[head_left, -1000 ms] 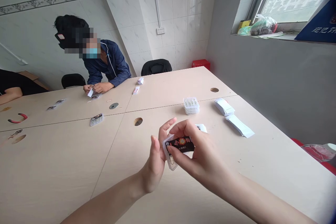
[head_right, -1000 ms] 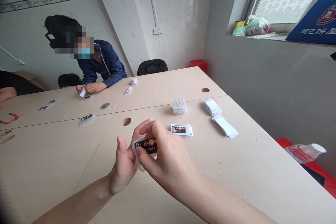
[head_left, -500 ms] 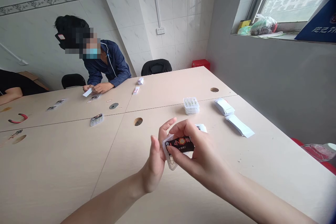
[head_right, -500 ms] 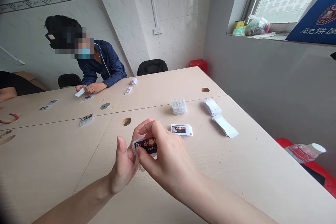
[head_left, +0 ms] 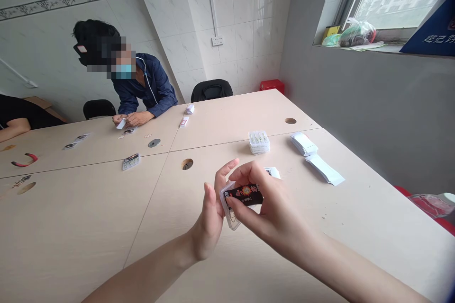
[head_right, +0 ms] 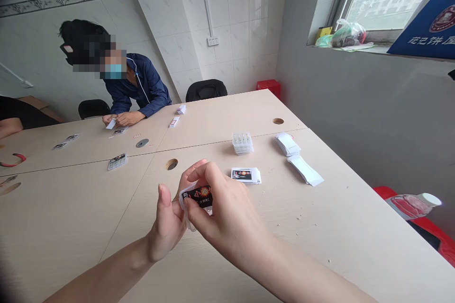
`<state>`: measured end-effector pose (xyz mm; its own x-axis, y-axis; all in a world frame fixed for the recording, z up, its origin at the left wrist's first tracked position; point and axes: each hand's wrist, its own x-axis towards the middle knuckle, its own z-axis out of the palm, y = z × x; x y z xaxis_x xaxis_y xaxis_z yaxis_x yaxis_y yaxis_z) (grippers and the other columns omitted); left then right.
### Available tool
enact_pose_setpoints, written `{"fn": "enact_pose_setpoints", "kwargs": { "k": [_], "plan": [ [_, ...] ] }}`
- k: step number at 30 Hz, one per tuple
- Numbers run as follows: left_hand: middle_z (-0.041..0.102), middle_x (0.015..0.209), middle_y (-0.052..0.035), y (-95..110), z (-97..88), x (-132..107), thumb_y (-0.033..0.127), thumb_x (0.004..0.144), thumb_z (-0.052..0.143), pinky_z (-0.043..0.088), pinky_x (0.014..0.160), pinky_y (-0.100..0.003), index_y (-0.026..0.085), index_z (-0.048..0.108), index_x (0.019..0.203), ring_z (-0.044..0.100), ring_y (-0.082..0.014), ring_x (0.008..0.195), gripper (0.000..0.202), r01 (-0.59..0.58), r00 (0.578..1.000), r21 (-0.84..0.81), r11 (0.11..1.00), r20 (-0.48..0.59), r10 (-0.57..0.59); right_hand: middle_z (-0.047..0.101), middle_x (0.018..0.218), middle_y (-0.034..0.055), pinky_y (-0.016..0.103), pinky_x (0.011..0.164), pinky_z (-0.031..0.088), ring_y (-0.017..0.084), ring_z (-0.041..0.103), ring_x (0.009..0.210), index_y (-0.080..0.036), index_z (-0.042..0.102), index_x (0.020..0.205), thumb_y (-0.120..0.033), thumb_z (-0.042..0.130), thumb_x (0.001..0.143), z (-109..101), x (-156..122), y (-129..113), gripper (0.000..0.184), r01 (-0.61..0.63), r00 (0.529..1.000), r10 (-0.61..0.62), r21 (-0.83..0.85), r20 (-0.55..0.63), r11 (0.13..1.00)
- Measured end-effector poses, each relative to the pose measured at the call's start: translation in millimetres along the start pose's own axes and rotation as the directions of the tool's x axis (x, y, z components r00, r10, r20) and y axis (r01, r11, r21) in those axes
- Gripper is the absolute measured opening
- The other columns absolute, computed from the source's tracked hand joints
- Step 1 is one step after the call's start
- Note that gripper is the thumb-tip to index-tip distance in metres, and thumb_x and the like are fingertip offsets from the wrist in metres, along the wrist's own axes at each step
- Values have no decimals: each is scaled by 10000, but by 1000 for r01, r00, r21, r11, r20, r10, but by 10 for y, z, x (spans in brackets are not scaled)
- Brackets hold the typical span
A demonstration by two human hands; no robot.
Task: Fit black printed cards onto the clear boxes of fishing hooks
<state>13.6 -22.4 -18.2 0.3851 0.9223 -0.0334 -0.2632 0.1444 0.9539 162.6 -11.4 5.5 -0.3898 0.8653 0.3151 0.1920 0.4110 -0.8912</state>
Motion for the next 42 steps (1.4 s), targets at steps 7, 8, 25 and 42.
{"fn": "enact_pose_setpoints", "kwargs": {
  "k": [7,8,25,42],
  "plan": [
    [504,1424,-61,10,2,15,776,844,149,312,1088,-458,340,239,1479,417,-280,1331,776,3,1000,4,1000,-11,-2,651,956,-56,267,596,489,122,636,758,-261,481,962,-83,547,843,1,0,8,224,-1,1000,1,12,3,1000],
    [510,1418,-62,12,1,13,776,844,148,312,1088,-461,338,237,1480,421,-280,1328,778,4,1000,7,1000,-12,-4,652,956,-53,267,595,488,124,637,756,-261,481,963,-81,547,843,2,0,9,226,-1,1000,1,13,2,1000],
    [457,1469,-58,21,5,0,758,856,114,282,1107,-456,334,198,1493,377,-276,1361,770,8,1000,19,1000,-1,-8,652,947,-51,265,595,482,119,630,731,-257,483,961,-76,542,839,-6,0,-4,226,-3,1000,3,11,8,1000],
    [449,1480,-64,22,13,12,769,849,133,292,1099,-456,326,226,1486,393,-281,1352,782,14,1000,18,1000,-10,-13,656,943,-47,273,592,491,123,612,704,-257,477,967,-82,536,849,-3,6,0,220,-3,1000,3,5,14,1000]
  ]
}}
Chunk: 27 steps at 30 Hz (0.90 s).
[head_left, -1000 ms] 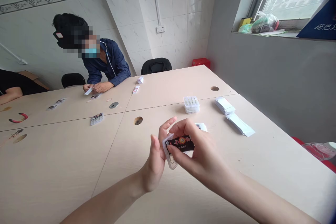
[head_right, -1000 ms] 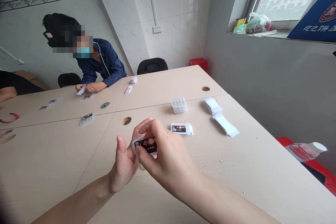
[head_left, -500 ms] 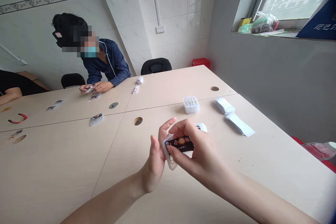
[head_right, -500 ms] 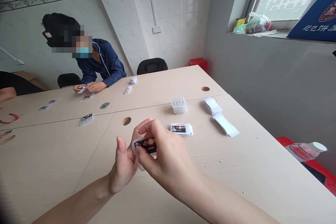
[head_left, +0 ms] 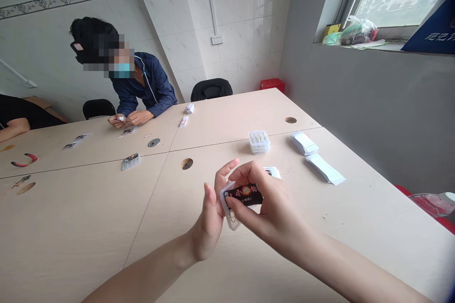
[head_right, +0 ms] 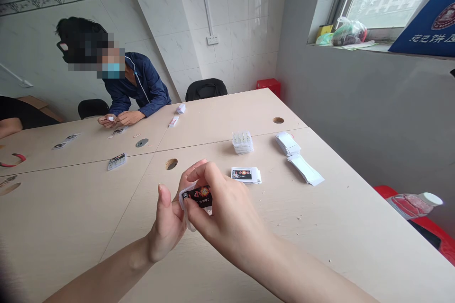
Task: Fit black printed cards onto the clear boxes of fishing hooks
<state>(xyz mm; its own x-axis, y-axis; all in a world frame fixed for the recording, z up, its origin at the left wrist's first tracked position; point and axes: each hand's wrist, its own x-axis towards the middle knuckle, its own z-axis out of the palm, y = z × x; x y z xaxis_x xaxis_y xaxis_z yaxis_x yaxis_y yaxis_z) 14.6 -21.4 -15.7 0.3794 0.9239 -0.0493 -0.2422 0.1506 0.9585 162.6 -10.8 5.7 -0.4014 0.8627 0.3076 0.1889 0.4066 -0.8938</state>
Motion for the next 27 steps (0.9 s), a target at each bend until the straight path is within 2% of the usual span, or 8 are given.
{"fn": "enact_pose_setpoints", "kwargs": {
  "k": [6,18,22,27],
  "plan": [
    [449,1483,-59,-6,-5,-10,767,851,144,298,1098,-455,334,237,1483,401,-276,1348,772,0,1000,-9,1000,-2,0,658,943,-34,271,591,492,126,621,706,-252,476,960,-70,540,841,-1,-4,-4,227,7,1000,-7,8,-3,1000],
    [560,1371,-68,-28,-14,7,773,845,163,340,1060,-445,336,273,1479,468,-269,1289,778,-2,1000,-19,1000,-26,2,654,967,-23,275,622,506,128,641,731,-251,482,969,-64,539,843,1,2,-5,232,23,1000,-23,16,-4,1000],
    [555,1373,-82,-25,-11,13,773,847,152,370,1029,-454,323,229,1499,469,-282,1284,796,12,1000,-14,1000,-28,-13,650,995,-19,270,638,509,126,653,751,-252,484,979,-46,530,835,0,4,-10,255,35,999,-35,20,-2,999],
    [528,1399,-91,-19,-12,6,760,859,141,404,984,-451,315,183,1514,451,-296,1298,793,20,999,-18,1000,-35,-21,653,913,-44,260,634,507,124,657,743,-259,467,965,-22,526,823,-7,5,-19,283,45,999,-46,17,6,999]
  ]
}}
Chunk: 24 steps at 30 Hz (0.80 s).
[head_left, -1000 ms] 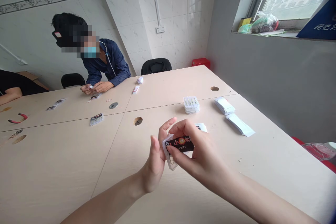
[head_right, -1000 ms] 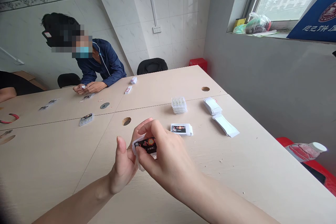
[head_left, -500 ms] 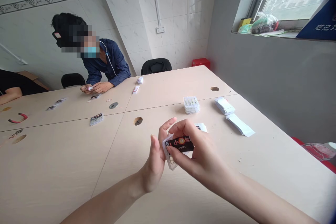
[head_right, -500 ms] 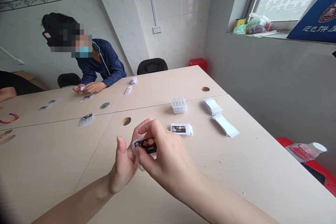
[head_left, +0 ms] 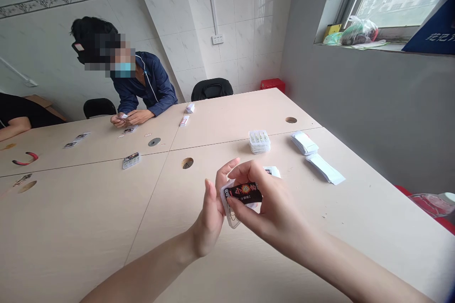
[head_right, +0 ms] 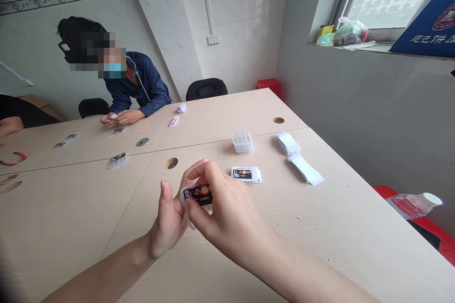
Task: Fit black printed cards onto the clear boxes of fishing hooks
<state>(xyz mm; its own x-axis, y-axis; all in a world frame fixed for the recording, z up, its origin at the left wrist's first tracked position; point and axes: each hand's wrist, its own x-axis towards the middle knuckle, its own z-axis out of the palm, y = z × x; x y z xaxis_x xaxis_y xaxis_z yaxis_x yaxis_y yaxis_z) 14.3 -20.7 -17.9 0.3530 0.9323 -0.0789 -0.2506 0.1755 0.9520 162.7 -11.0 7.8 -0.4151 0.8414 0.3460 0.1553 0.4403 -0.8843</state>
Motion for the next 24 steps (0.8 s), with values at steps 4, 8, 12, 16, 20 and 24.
{"fn": "enact_pose_setpoints", "kwargs": {
  "k": [4,8,12,16,20,24],
  "plan": [
    [524,1403,-89,0,0,3,761,858,151,415,966,-439,321,181,1514,452,-296,1295,791,-3,1000,-6,1000,0,3,658,878,-43,261,639,515,134,666,752,-261,459,972,-14,530,816,4,-2,0,301,-11,1000,11,-1,0,1000],
    [517,1409,-78,1,10,15,759,858,147,416,960,-422,332,197,1510,461,-287,1283,781,-11,1000,-28,1000,13,11,659,881,-41,257,622,515,134,666,739,-265,459,974,-16,548,802,9,0,9,316,-3,1000,2,-25,-13,1000],
    [535,1387,-80,10,12,13,756,861,168,415,958,-418,333,208,1509,481,-284,1259,775,-4,1000,-51,999,18,5,653,921,-48,256,641,513,125,659,767,-273,460,984,-6,556,786,-3,2,15,346,10,1000,-11,-51,-16,999],
    [558,1359,-68,18,-3,13,756,861,166,412,962,-416,348,234,1502,492,-275,1244,762,14,1000,-85,996,17,-12,645,985,-38,263,684,520,140,654,859,-277,454,1007,1,568,762,-16,-3,14,387,17,1000,-17,-58,-8,998],
    [581,1326,-55,27,-11,32,764,856,161,414,961,-420,368,269,1486,520,-270,1213,752,56,998,-116,992,30,-53,668,994,-27,287,670,528,156,655,831,-281,446,1065,-31,567,771,-17,-19,3,404,-44,998,47,-87,35,995],
    [595,1300,-53,19,-16,67,781,842,154,417,953,-426,369,303,1468,549,-272,1174,765,75,997,-134,988,46,-70,671,1074,0,327,693,539,174,663,824,-278,439,1129,-97,566,815,-9,-39,-12,384,-68,997,74,-160,29,985]
  ]
}}
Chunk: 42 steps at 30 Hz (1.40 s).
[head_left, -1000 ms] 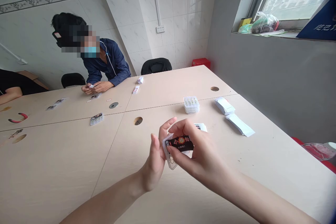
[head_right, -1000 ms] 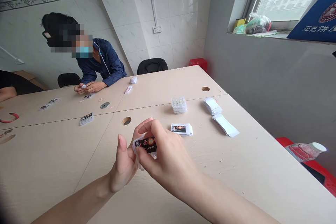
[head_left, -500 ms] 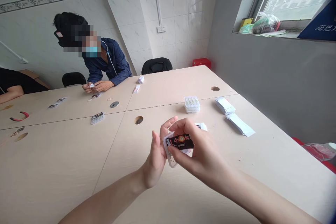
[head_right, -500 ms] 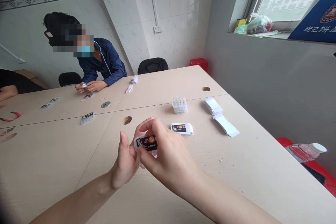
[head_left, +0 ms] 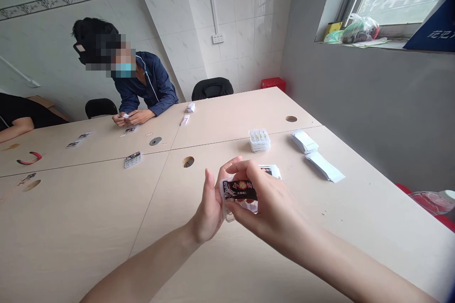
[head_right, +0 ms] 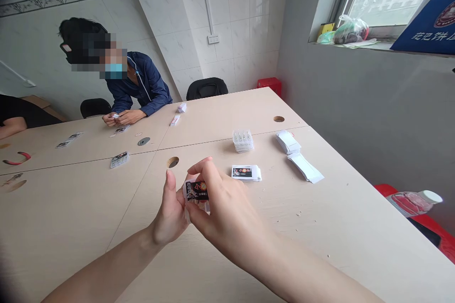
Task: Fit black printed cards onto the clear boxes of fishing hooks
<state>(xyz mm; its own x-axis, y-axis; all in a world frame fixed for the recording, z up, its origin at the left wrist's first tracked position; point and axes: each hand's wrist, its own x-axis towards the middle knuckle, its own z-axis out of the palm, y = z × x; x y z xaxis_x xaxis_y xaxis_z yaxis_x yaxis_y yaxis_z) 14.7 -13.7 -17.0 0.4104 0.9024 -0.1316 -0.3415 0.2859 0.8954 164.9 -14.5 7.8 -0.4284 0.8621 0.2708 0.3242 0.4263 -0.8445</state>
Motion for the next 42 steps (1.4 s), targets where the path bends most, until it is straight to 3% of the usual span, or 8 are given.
{"fn": "enact_pose_setpoints", "kwargs": {
  "k": [9,15,20,25,32,36,42],
  "plan": [
    [635,1204,-34,-52,-79,43,817,805,205,418,927,-422,380,351,1434,559,-267,1135,780,-9,1000,-17,1000,22,10,685,1027,3,321,680,521,162,661,771,-263,432,1138,-122,504,867,-5,3,0,313,23,1000,-23,6,-13,1000],
    [657,1160,-49,-47,-39,31,782,836,211,435,896,-431,382,330,1442,584,-270,1093,736,-60,998,10,998,31,59,671,806,-66,278,581,476,141,627,660,-289,446,1101,-106,485,878,3,27,7,290,13,999,-12,29,-38,999],
    [655,1189,-64,-87,-75,36,770,844,218,423,916,-426,351,309,1457,567,-277,1124,747,-96,995,45,994,19,95,669,742,-105,260,582,461,122,623,637,-305,463,1049,-56,520,836,5,39,9,332,14,996,-9,56,-88,998],
    [603,1294,-51,-91,-100,45,686,913,189,382,983,-412,347,314,1451,510,-258,1219,648,-132,991,85,988,32,129,673,753,-90,271,577,465,136,630,657,-315,472,1074,-87,534,846,-7,56,30,328,-30,996,38,94,-84,995],
    [585,1330,-29,-64,-119,44,468,1004,271,369,1050,-423,321,451,1343,499,-230,1247,412,-176,979,124,977,131,160,664,839,-57,292,622,492,153,629,766,-296,468,1084,-125,555,842,-60,78,78,309,-52,989,65,95,-135,994],
    [611,1291,-26,-42,-90,43,392,1016,300,397,1032,-417,328,462,1321,512,-223,1241,352,-176,982,170,970,98,161,654,826,-56,291,604,491,146,616,737,-287,474,1072,-110,549,832,-61,88,95,308,-55,989,66,87,-130,995],
    [611,1270,-66,-35,-19,71,414,1014,286,494,911,-423,284,496,1305,571,-258,1164,382,-160,987,154,975,31,157,654,840,-49,284,608,514,139,630,735,-283,472,1071,-141,559,856,-60,79,107,272,-42,992,56,123,-113,991]
  ]
}}
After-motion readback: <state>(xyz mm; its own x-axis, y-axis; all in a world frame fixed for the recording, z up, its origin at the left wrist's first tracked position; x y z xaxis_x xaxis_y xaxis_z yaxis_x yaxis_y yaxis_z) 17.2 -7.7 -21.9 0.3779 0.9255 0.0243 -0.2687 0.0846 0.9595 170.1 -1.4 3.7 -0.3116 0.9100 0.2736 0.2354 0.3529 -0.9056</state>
